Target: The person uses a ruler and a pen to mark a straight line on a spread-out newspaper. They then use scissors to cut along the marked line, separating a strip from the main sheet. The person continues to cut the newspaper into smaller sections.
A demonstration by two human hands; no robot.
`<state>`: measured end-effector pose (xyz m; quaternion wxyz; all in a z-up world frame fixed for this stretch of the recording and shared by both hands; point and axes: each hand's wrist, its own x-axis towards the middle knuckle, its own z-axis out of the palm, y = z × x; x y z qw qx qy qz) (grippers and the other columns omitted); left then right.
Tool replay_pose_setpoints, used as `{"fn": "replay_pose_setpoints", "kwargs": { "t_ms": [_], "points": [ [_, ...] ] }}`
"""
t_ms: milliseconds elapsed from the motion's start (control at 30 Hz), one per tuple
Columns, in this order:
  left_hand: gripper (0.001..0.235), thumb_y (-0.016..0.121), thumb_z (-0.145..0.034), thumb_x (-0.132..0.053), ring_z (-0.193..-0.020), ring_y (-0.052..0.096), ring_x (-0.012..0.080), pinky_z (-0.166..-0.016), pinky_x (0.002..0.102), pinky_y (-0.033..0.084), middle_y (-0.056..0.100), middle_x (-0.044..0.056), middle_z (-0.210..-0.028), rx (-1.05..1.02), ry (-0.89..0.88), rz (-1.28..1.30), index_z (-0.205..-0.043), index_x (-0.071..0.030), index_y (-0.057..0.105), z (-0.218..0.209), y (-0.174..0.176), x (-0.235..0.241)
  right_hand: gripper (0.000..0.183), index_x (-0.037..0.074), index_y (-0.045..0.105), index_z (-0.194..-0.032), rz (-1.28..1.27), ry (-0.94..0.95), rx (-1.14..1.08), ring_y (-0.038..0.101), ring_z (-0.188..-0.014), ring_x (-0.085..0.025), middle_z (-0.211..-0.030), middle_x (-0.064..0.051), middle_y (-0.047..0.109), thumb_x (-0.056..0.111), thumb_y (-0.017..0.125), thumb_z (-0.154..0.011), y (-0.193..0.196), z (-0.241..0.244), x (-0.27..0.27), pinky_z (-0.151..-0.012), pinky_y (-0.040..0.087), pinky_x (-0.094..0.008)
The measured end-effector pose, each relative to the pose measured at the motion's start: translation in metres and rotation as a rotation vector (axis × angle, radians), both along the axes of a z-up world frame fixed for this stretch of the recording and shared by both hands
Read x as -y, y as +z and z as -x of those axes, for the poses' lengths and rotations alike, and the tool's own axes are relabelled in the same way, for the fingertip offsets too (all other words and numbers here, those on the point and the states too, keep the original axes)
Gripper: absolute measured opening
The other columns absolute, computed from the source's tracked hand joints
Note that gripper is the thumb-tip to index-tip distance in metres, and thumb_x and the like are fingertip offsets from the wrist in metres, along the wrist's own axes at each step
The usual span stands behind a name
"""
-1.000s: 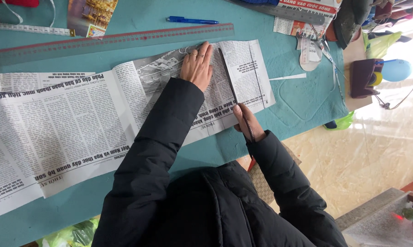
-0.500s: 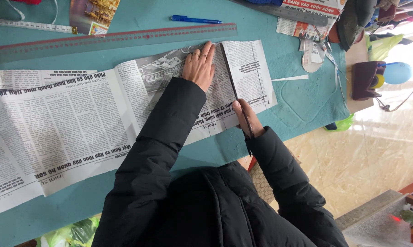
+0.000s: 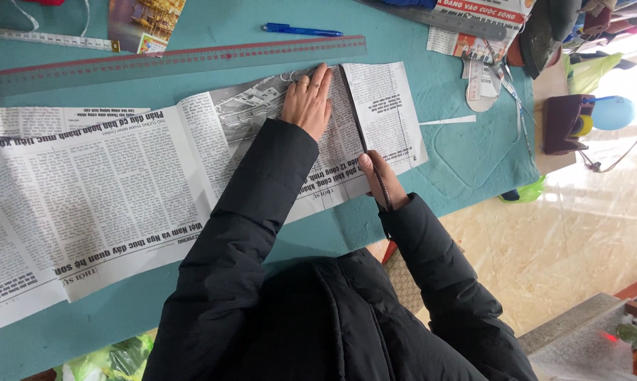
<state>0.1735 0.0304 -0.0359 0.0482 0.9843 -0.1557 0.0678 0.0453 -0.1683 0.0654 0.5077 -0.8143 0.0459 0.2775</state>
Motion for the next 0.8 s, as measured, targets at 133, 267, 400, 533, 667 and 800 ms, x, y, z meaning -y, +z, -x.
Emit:
{"fn": "replay_pose_setpoints", "kwargs": {
  "t_ms": [133,267,400,533,667,800],
  "points": [
    [0.061,0.049,-0.107,-0.039,-0.12,0.053,0.0254,-0.096,0.04,0.046,0.033,0.002,-0.166,0.031,0.002,0.023,-0.161,-0.013,0.035,-0.001,0.002,0.0,0.055,0.012,0.049,-0.102,0.033,-0.038,-0.003,0.051,-0.062,-0.013,-0.077,-0.001,0.044,0.066,0.04,-0.097,-0.004,-0.002,-0.001,-0.048,0.046,-0.032],
    [0.061,0.045,-0.111,-0.04,-0.125,0.051,0.0257,-0.099,0.041,0.045,0.028,0.002,-0.168,-0.009,0.003,-0.011,-0.163,-0.013,0.029,-0.001,0.003,0.0,0.055,0.014,0.048,-0.109,0.033,-0.001,-0.014,0.03,-0.066,-0.013,-0.082,0.0,0.029,0.066,0.038,-0.097,0.002,0.001,-0.001,-0.058,0.039,-0.038],
    [0.062,0.045,-0.11,-0.04,-0.125,0.051,0.0269,-0.099,0.042,0.046,0.027,0.002,-0.168,-0.019,0.002,-0.007,-0.163,-0.013,0.028,-0.001,0.001,0.0,0.054,0.013,0.05,-0.106,0.009,-0.024,0.001,0.042,-0.064,-0.012,-0.079,0.0,0.038,0.065,0.04,-0.097,-0.003,0.0,0.001,-0.052,0.043,-0.033],
    [0.062,0.049,-0.107,-0.041,-0.12,0.053,0.0244,-0.095,0.039,0.046,0.032,0.002,-0.167,0.033,0.015,-0.004,-0.161,-0.013,0.034,-0.001,0.001,0.0,0.052,0.012,0.05,-0.098,-0.01,-0.045,0.03,0.048,-0.062,-0.01,-0.077,0.002,0.04,0.063,0.041,-0.099,-0.004,-0.001,0.001,-0.045,0.044,-0.03],
    [0.062,0.048,-0.108,-0.04,-0.12,0.052,0.025,-0.096,0.04,0.046,0.031,0.002,-0.167,0.015,0.008,0.01,-0.162,-0.013,0.032,0.0,0.001,-0.002,0.047,0.016,0.04,-0.092,-0.036,-0.019,0.005,0.034,-0.064,-0.009,-0.079,0.003,0.026,0.062,0.04,-0.101,0.009,0.005,0.003,-0.052,0.04,-0.031],
    [0.067,0.063,-0.101,-0.037,-0.134,0.048,0.0352,-0.109,0.049,0.043,0.024,0.008,-0.168,-0.063,-0.038,0.15,-0.158,-0.013,0.038,0.008,0.011,-0.011,0.032,0.017,0.041,-0.097,-0.242,-0.083,-0.04,0.029,-0.061,-0.008,-0.074,0.004,0.028,0.047,0.038,-0.108,0.025,0.029,0.01,-0.057,0.031,-0.028]
  ]
}}
